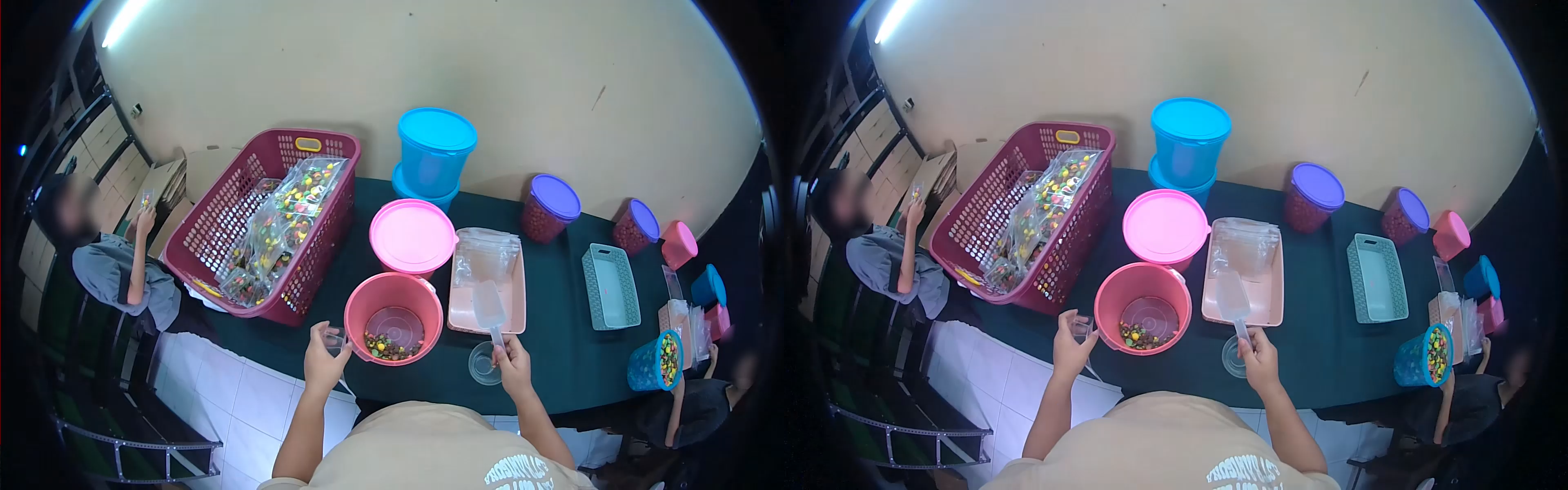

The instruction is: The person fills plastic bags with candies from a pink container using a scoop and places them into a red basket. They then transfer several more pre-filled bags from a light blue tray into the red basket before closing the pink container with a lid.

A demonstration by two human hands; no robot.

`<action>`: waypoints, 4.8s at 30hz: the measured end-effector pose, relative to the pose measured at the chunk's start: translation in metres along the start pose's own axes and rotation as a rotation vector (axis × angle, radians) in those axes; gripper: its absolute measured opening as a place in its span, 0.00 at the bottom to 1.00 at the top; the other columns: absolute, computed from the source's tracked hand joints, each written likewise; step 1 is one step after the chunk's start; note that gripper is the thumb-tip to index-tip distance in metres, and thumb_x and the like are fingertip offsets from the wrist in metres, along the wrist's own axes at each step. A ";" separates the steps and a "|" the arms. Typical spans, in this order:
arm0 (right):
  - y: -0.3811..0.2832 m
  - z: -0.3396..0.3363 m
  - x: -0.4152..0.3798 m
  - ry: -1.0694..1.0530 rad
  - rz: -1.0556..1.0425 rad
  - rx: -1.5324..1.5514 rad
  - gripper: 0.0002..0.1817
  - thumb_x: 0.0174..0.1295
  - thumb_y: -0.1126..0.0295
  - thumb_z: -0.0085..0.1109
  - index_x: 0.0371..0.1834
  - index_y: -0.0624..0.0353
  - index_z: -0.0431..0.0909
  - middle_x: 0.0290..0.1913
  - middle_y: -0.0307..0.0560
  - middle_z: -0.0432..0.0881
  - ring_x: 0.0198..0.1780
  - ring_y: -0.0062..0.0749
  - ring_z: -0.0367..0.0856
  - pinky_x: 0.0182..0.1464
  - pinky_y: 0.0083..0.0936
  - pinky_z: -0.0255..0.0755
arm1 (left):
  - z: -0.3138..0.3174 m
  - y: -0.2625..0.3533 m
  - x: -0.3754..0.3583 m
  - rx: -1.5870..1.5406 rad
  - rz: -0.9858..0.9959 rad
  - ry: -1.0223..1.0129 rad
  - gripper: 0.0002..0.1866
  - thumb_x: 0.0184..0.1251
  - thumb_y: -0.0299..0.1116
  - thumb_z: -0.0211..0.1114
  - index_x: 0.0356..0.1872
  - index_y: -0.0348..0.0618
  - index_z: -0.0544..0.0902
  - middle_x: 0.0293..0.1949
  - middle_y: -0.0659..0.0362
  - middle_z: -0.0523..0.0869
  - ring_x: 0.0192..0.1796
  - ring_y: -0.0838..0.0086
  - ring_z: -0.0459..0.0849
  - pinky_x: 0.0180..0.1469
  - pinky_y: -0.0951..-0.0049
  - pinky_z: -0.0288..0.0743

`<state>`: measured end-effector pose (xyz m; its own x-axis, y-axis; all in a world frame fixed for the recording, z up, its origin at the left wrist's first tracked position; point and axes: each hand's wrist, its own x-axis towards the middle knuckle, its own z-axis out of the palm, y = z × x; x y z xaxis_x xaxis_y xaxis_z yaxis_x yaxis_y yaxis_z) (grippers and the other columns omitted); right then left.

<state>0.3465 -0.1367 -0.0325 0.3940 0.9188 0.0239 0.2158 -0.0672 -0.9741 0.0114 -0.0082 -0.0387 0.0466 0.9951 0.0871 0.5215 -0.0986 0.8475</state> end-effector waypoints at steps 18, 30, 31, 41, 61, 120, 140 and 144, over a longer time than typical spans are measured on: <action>-0.021 0.169 0.078 -0.244 -0.389 -1.490 0.06 0.53 0.69 0.55 0.34 0.51 0.79 0.33 0.41 0.81 0.39 0.34 0.80 0.45 0.37 0.64 | -0.036 -0.031 0.087 -0.051 -0.007 -0.630 0.39 0.55 0.40 0.72 0.64 0.37 0.60 0.58 0.47 0.77 0.56 0.59 0.80 0.58 0.64 0.71; -0.013 0.195 0.039 -0.085 -0.103 -1.249 0.11 0.56 0.72 0.51 0.41 0.53 0.79 0.34 0.41 0.83 0.40 0.34 0.80 0.42 0.38 0.62 | 0.019 -0.028 0.122 -0.227 -0.110 -0.825 0.34 0.53 0.34 0.73 0.58 0.42 0.63 0.44 0.52 0.80 0.43 0.70 0.82 0.49 0.69 0.75; -0.013 0.195 0.037 -0.077 -0.087 -1.252 0.11 0.56 0.72 0.51 0.41 0.53 0.79 0.34 0.41 0.83 0.40 0.34 0.80 0.42 0.38 0.62 | 0.020 -0.020 0.119 -0.235 -0.092 -0.834 0.34 0.51 0.34 0.74 0.57 0.42 0.64 0.43 0.52 0.80 0.43 0.71 0.81 0.48 0.70 0.76; -0.016 0.195 0.021 -0.062 -0.046 -1.133 0.09 0.54 0.69 0.54 0.38 0.54 0.78 0.32 0.42 0.82 0.39 0.36 0.79 0.42 0.37 0.62 | 0.041 -0.002 0.083 -0.201 0.154 -0.678 0.25 0.48 0.22 0.66 0.48 0.44 0.65 0.38 0.57 0.77 0.41 0.75 0.79 0.45 0.75 0.74; 0.029 0.103 -0.003 -0.265 -0.331 -0.859 0.11 0.58 0.69 0.50 0.39 0.53 0.81 0.30 0.42 0.81 0.42 0.33 0.77 0.48 0.35 0.63 | 0.052 0.009 0.012 -0.505 0.156 -0.509 0.28 0.53 0.17 0.62 0.54 0.46 0.61 0.46 0.59 0.70 0.52 0.74 0.71 0.57 0.70 0.65; -0.013 0.099 0.003 0.053 0.378 0.871 0.13 0.66 0.71 0.49 0.50 0.58 0.77 0.34 0.35 0.79 0.32 0.14 0.73 0.36 0.14 0.67 | 0.015 -0.014 0.050 -0.262 -0.009 -0.296 0.26 0.50 0.18 0.62 0.52 0.42 0.66 0.43 0.57 0.77 0.44 0.73 0.79 0.48 0.73 0.74; -0.010 0.164 -0.030 0.519 0.066 0.813 0.05 0.62 0.74 0.47 0.38 0.58 0.71 0.34 0.40 0.75 0.34 0.23 0.76 0.39 0.20 0.69 | -0.024 -0.013 0.096 -0.349 0.444 -0.539 0.35 0.46 0.18 0.71 0.57 0.36 0.62 0.51 0.51 0.75 0.53 0.66 0.75 0.58 0.69 0.69; -0.014 0.173 -0.037 0.584 0.062 0.825 0.04 0.62 0.74 0.47 0.38 0.59 0.71 0.34 0.41 0.75 0.33 0.24 0.76 0.39 0.20 0.69 | -0.023 -0.011 0.099 -0.356 0.437 -0.635 0.32 0.47 0.19 0.71 0.56 0.36 0.68 0.52 0.51 0.76 0.54 0.68 0.76 0.59 0.70 0.68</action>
<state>0.1747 -0.1021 -0.0585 0.8063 0.5743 -0.1414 -0.4180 0.3841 -0.8232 -0.0096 0.0913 -0.0272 0.7063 0.6712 0.2250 0.0512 -0.3654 0.9294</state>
